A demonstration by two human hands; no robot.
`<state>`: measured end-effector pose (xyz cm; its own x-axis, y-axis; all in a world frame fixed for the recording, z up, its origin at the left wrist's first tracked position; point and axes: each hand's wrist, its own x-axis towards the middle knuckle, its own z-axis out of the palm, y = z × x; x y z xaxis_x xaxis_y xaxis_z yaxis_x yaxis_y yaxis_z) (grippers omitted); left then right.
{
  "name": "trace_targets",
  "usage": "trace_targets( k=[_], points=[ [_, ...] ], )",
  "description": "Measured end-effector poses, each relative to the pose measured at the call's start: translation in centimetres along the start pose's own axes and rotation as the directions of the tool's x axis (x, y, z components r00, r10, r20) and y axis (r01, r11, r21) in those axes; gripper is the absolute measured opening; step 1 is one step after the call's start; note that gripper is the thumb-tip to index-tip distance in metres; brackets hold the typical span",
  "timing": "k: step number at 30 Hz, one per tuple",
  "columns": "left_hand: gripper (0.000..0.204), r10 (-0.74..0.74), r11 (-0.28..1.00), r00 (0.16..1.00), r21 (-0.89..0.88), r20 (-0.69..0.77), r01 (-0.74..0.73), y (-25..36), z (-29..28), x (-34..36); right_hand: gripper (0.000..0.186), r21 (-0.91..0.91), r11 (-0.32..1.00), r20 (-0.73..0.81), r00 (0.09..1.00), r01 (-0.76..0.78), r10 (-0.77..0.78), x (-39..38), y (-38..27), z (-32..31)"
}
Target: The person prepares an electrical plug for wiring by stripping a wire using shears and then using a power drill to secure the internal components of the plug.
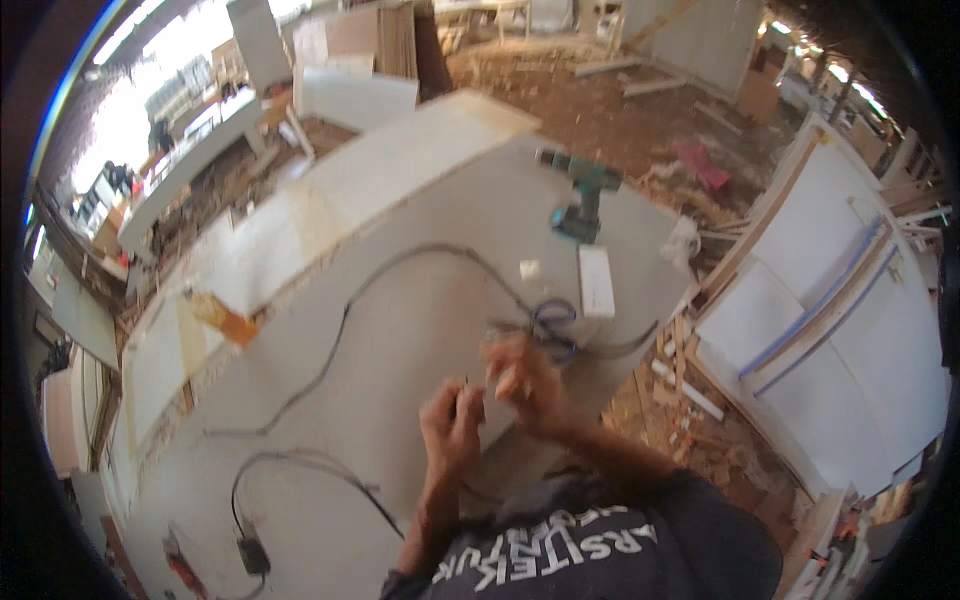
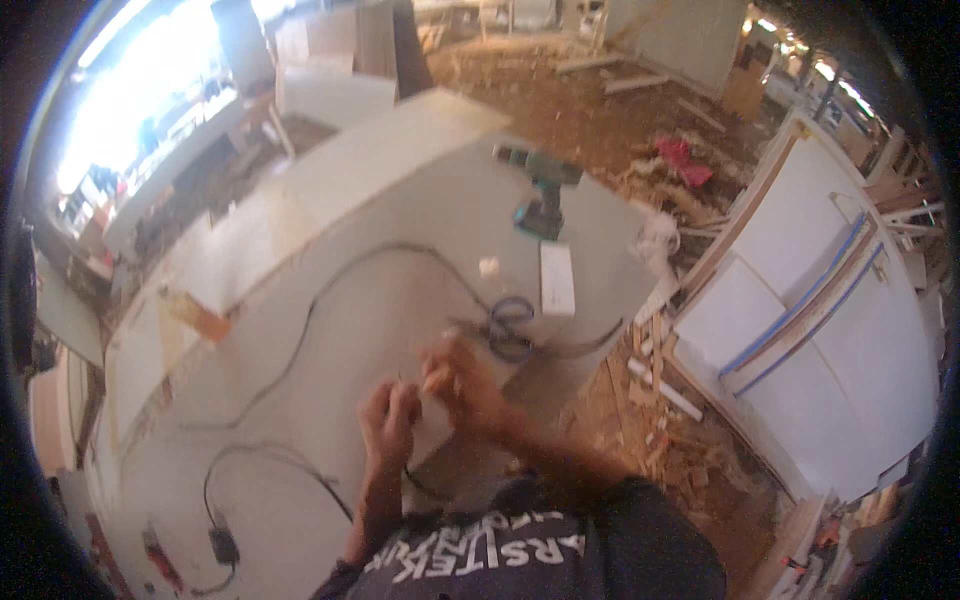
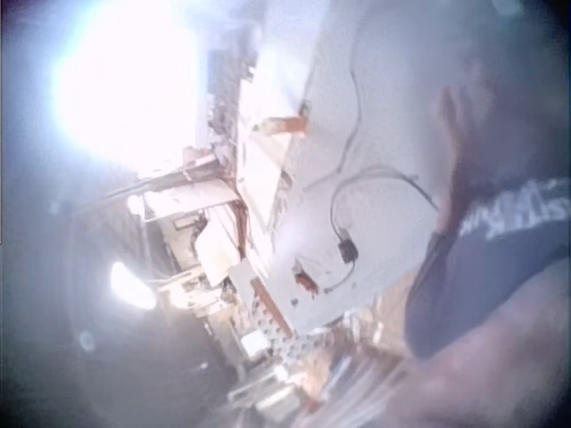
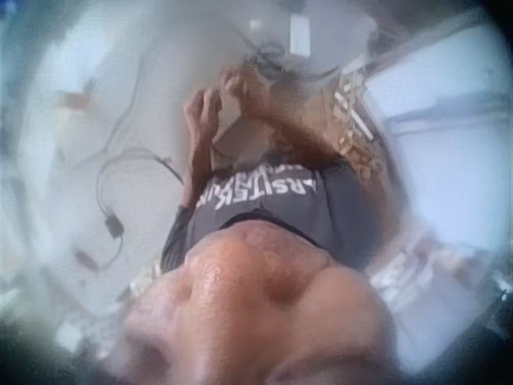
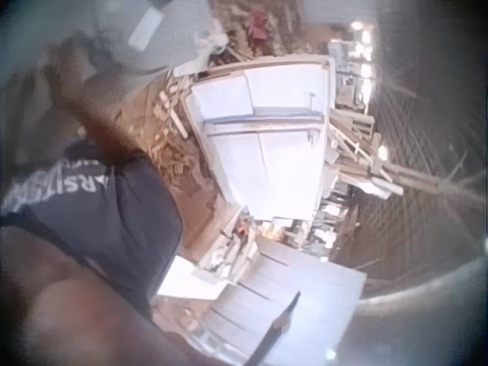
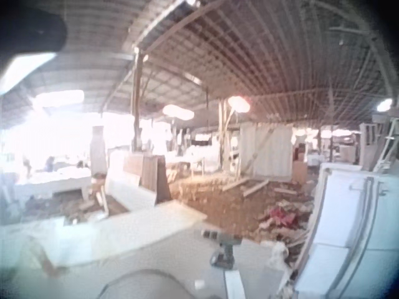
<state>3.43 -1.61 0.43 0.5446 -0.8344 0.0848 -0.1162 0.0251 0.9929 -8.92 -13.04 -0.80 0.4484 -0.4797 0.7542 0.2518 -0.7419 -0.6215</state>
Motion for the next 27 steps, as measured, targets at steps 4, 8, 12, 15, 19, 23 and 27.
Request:
trace_targets(
  k=[4,8,12,15,19,23,27],
  points=[
    [0.026,-0.066,0.965,0.997,-0.253,0.026,0.070,1.6,-0.4,-0.1,0.025,0.118,0.945,-0.100,0.943,-0.304,0.316,1.8,-2.7,-1.7],
    [0.026,-0.084,0.922,0.994,-0.371,0.072,0.105,2.2,0.0,0.2,0.027,-0.064,0.994,0.005,0.996,-0.087,0.088,2.4,-2.5,-2.6],
    [0.022,-0.089,0.914,0.990,-0.385,0.105,0.123,1.7,-0.2,0.6,0.024,-0.016,0.999,0.121,0.992,-0.033,0.035,2.8,-2.6,-2.1],
    [0.023,-0.067,0.939,0.990,-0.328,0.126,0.105,1.4,-0.5,0.7,0.022,-0.035,0.997,0.170,0.984,0.068,-0.061,3.5,-1.7,-2.2],
    [0.024,-0.129,0.890,0.980,-0.419,0.150,0.181,1.1,-0.7,0.2,0.015,-0.054,0.987,0.235,0.962,0.153,-0.137,3.9,-1.7,-2.2],
    [0.022,-0.103,0.871,0.974,-0.454,0.204,0.187,0.5,-1.2,0.1,0.017,-0.081,0.976,0.245,0.953,0.201,-0.176,3.8,-1.8,-1.7],
    [0.018,-0.030,0.966,0.996,-0.254,0.084,0.051,1.0,-1.0,-0.3,0.015,-0.160,0.986,0.274,0.962,0.055,-0.009,2.3,-2.0,-1.1]
  ],
)
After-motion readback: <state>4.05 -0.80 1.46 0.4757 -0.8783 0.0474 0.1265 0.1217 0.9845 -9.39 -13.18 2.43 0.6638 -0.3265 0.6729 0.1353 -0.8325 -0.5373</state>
